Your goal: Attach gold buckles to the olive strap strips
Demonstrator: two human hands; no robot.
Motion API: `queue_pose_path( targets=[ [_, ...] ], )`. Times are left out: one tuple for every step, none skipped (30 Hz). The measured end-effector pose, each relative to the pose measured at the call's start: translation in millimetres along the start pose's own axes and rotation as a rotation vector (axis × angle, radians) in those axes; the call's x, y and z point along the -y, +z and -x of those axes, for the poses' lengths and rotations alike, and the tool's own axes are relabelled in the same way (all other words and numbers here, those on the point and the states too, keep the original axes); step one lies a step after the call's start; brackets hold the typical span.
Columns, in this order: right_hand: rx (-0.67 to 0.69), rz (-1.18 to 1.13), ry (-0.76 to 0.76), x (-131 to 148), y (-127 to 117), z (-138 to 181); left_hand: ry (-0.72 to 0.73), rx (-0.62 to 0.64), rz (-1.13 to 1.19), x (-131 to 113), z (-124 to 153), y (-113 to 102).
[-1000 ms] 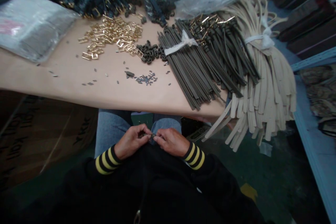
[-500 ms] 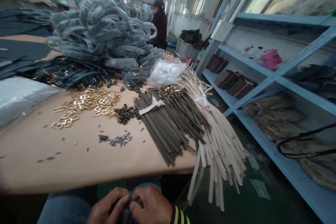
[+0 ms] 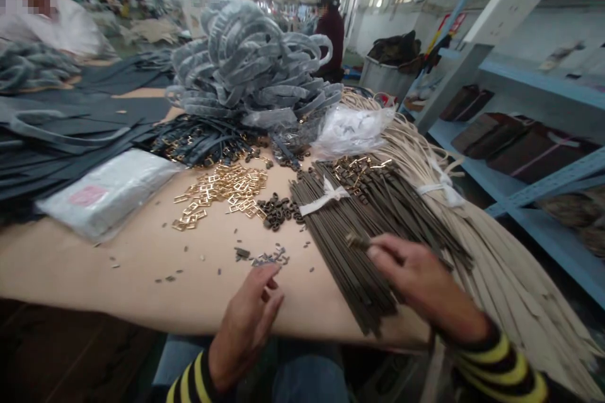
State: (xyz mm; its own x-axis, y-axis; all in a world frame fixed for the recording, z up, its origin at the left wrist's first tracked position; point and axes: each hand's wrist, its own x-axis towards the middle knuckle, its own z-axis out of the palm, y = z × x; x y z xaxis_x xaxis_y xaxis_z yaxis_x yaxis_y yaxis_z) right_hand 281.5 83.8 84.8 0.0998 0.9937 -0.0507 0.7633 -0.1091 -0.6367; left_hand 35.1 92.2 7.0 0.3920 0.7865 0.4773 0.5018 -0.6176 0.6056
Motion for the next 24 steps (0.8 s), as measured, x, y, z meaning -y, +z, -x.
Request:
queue_pose_path(
  targets=[
    [-0.149,0.074,-0.007,-16.5,-19.4,-20.4,-0.004,-0.027,-0.081,10.8,-6.4,-4.6],
    [-0.263,0.151,-0.039,-34.5,-35.8,-41.3,-0.003,-0.053,-0.159,21.8,-11.4,-8.4],
    [-0.335,0.212,-0.065,-52.9,-48.4,-61.7,-0.014,-0.067,-0.226,32.0,-14.9,-11.2],
    [-0.393,0.273,-0.061,-70.3,-57.0,-80.5,-0.023,-0.074,-0.275,40.7,-17.2,-13.0],
    [-0.426,0.336,-0.028,-85.1,-61.8,-96.8,-0.03,-0.072,-0.308,47.3,-18.4,-14.0],
    [-0.435,0.386,0.007,-96.2,-63.4,-109.9,-0.033,-0.062,-0.326,51.7,-19.0,-14.2],
    [-0.455,0.417,0.041,-102.6,-62.8,-119.2,-0.027,-0.048,-0.332,54.0,-19.1,-14.0],
    [-0.474,0.441,0.072,-103.9,-60.5,-124.7,-0.018,-0.036,-0.331,54.7,-19.0,-13.6],
    [-0.478,0.462,0.093,-100.1,-57.1,-126.6,-0.01,-0.025,-0.327,54.4,-18.9,-13.2],
    [-0.486,0.492,0.117,-92.0,-52.6,-125.5,-0.003,-0.018,-0.322,53.7,-18.9,-13.0],
    [-0.49,0.531,0.128,-80.3,-46.7,-122.0,0.002,-0.015,-0.318,53.0,-19.0,-13.0],
    [-0.488,0.554,0.119,-66.5,-39.2,-117.0,0.005,-0.015,-0.314,52.7,-19.3,-13.0],
    [-0.44,0.561,0.082,-51.8,-29.6,-111.1,0.008,-0.015,-0.311,52.7,-19.7,-13.1],
    [-0.361,0.556,0.041,-37.4,-18.2,-105.0,0.012,-0.017,-0.309,53.1,-20.2,-13.1],
    [-0.281,0.545,0.0,-24.2,-5.1,-99.4,0.016,-0.018,-0.309,53.6,-20.6,-13.0],
    [-0.169,0.525,-0.054,-12.8,8.7,-94.4,0.022,-0.022,-0.31,54.1,-20.9,-12.9],
    [0.009,0.514,-0.11,-3.7,22.5,-90.5,0.026,-0.026,-0.311,54.5,-21.0,-12.8],
    [0.085,0.532,-0.116,3.3,35.2,-87.7,0.03,-0.03,-0.312,54.6,-20.8,-12.6],
    [0.085,0.569,-0.094,8.3,45.9,-85.9,0.033,-0.035,-0.312,54.5,-20.4,-12.4],
    [0.096,0.592,-0.083,11.6,54.3,-84.9,0.036,-0.038,-0.31,54.3,-19.7,-12.2],
    [0.083,0.614,-0.066,13.6,60.0,-84.7,0.038,-0.04,-0.309,54.0,-19.0,-12.1],
    [0.075,0.625,-0.057,14.7,63.4,-84.8,0.038,-0.043,-0.309,53.7,-18.2,-11.9],
    [0.077,0.627,-0.054,15.2,65.0,-85.2,0.04,-0.043,-0.311,53.4,-17.4,-11.8],
    [0.081,0.628,-0.051,15.4,65.2,-85.8,0.043,-0.044,-0.315,53.2,-16.7,-11.7]
  ],
)
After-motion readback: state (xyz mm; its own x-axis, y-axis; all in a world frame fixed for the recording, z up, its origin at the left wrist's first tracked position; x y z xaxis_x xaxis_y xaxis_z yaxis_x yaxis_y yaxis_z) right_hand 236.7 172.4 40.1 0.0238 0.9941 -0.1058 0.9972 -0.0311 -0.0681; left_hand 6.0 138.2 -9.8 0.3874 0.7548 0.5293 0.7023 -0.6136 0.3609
